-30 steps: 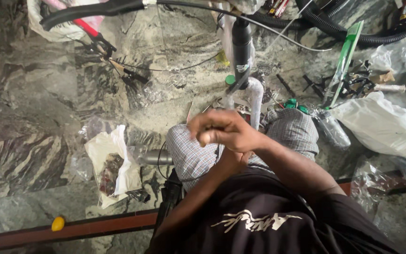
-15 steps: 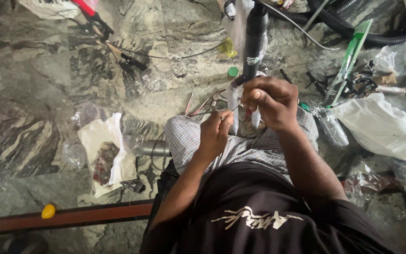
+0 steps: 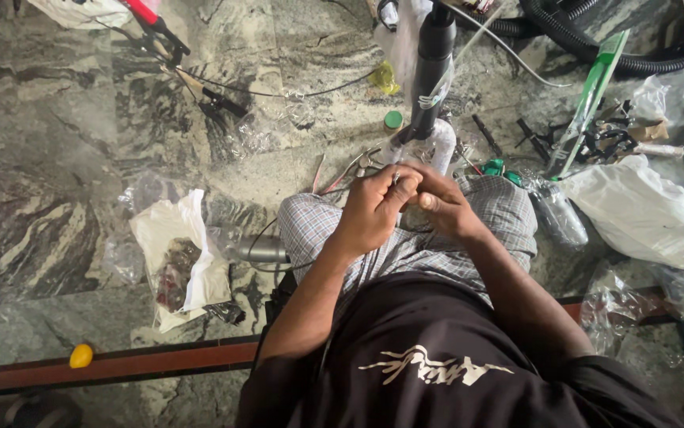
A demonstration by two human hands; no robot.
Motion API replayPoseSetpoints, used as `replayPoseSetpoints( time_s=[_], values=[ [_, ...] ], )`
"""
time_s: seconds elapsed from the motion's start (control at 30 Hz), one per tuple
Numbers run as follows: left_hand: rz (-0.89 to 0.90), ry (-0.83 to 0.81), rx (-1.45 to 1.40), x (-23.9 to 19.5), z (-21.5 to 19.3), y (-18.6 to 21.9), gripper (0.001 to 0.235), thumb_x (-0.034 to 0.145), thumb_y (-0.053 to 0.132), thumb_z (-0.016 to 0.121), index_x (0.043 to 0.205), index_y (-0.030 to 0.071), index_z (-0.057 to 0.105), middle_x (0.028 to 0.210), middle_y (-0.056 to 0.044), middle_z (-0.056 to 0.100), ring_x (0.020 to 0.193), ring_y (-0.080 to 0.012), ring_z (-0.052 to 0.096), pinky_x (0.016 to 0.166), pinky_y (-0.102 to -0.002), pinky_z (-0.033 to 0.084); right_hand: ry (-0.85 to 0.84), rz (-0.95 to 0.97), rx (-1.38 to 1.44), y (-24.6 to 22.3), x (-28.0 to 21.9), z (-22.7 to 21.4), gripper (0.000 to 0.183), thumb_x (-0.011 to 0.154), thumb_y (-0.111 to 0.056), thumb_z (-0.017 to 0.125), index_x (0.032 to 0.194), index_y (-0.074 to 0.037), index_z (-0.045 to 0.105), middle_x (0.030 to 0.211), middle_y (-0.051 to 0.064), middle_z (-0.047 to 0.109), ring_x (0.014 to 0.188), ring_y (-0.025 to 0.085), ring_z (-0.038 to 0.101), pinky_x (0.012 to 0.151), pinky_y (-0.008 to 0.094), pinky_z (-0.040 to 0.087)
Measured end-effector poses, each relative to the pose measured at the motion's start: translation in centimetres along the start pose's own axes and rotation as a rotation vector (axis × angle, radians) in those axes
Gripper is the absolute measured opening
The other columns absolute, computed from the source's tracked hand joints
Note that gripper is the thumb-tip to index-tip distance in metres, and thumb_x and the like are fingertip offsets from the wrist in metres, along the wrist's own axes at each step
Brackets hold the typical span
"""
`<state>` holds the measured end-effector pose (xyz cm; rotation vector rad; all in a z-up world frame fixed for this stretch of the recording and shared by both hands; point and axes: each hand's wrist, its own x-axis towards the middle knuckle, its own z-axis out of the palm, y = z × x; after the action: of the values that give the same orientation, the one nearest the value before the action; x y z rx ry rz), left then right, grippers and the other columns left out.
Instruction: The person threads a brake cable through the handlebar and brake lever, then routes it along the frame. They use pliers to cut the cable and adjust the housing. The person works on a partially assembled bicycle in a cluttered workspace.
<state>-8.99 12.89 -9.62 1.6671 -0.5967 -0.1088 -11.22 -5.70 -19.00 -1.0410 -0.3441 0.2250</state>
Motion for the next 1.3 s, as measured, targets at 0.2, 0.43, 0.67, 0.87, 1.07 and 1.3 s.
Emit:
replayPoseSetpoints(
  time_s=[0.2, 0.43, 0.67, 0.87, 1.07, 1.3],
  values=[
    [-0.065, -0.015, 0.129, 0.1, -0.3, 0.2, 0.032, 0.107, 0.033, 0.056, 0.114, 0.005, 0.070, 0.085, -0.011, 0.075, 0.076, -0.0177, 0.072, 0.069, -0.031, 0.056, -0.138, 0.058, 0.345, 0.7, 1.1, -0.9, 0.059, 0.101, -0.029, 0.065, 0.147, 0.006, 0.051, 0.139, 0.016, 0.064, 0.132, 0.027, 0.058, 0.114, 0.041, 0.045],
    [0.240, 0.126, 0.361, -0.9, -1.1, -1.6, 0.051, 0.107, 0.047, 0.056, 0.127, 0.001, 0.060, 0.121, -0.023, 0.070, 0.103, -0.0304, 0.072, 0.075, -0.037, 0.063, -0.130, 0.024, -0.168, 1.3, 0.9, -0.7, 0.017, 0.100, -0.002, 0.065, 0.114, 0.004, 0.072, 0.100, 0.014, 0.072, 0.083, 0.017, 0.067, 0.072, 0.031, 0.057],
    [-0.162, -0.089, 0.241, -4.8, -1.3, -5.6, 0.030, 0.097, 0.024, 0.069, 0.121, 0.006, 0.068, 0.103, -0.011, 0.078, 0.072, -0.0211, 0.075, 0.063, -0.033, 0.060, -0.080, -0.377, 0.250, -3.7, 1.8, 0.3, 0.010, 0.104, -0.003, 0.065, 0.107, -0.002, 0.075, 0.094, 0.013, 0.075, 0.076, 0.015, 0.072, 0.069, 0.032, 0.061],
    [0.032, 0.161, 0.284, -5.2, -3.7, -6.5, 0.012, 0.099, 0.016, 0.071, 0.105, 0.006, 0.072, 0.088, -0.012, 0.077, 0.073, -0.0208, 0.074, 0.063, -0.034, 0.057, 0.236, -0.457, 0.403, -6.8, 1.5, 0.5, 0.012, 0.105, -0.003, 0.064, 0.113, -0.001, 0.072, 0.105, 0.015, 0.073, 0.080, 0.017, 0.072, 0.072, 0.030, 0.060],
    [0.202, 0.175, 0.594, -1.3, -0.6, -3.8, 0.008, 0.091, 0.011, 0.074, 0.093, 0.004, 0.070, 0.084, -0.013, 0.075, 0.062, -0.0247, 0.071, 0.051, -0.036, 0.053, 0.427, -0.315, 0.103, -2.3, 1.5, 4.1, 0.017, 0.104, -0.001, 0.061, 0.119, 0.000, 0.068, 0.118, 0.016, 0.070, 0.088, 0.019, 0.071, 0.077, 0.036, 0.061],
    [0.247, 0.120, 0.551, 0.4, -0.9, -3.7, 0.008, 0.093, 0.009, 0.075, 0.094, 0.003, 0.071, 0.087, -0.013, 0.077, 0.059, -0.0197, 0.072, 0.045, -0.032, 0.052, 0.599, -0.506, 0.176, -4.8, 0.9, -0.3, 0.009, 0.112, -0.004, 0.063, 0.109, 0.000, 0.070, 0.096, 0.013, 0.072, 0.075, 0.017, 0.070, 0.064, 0.032, 0.059]
  ],
)
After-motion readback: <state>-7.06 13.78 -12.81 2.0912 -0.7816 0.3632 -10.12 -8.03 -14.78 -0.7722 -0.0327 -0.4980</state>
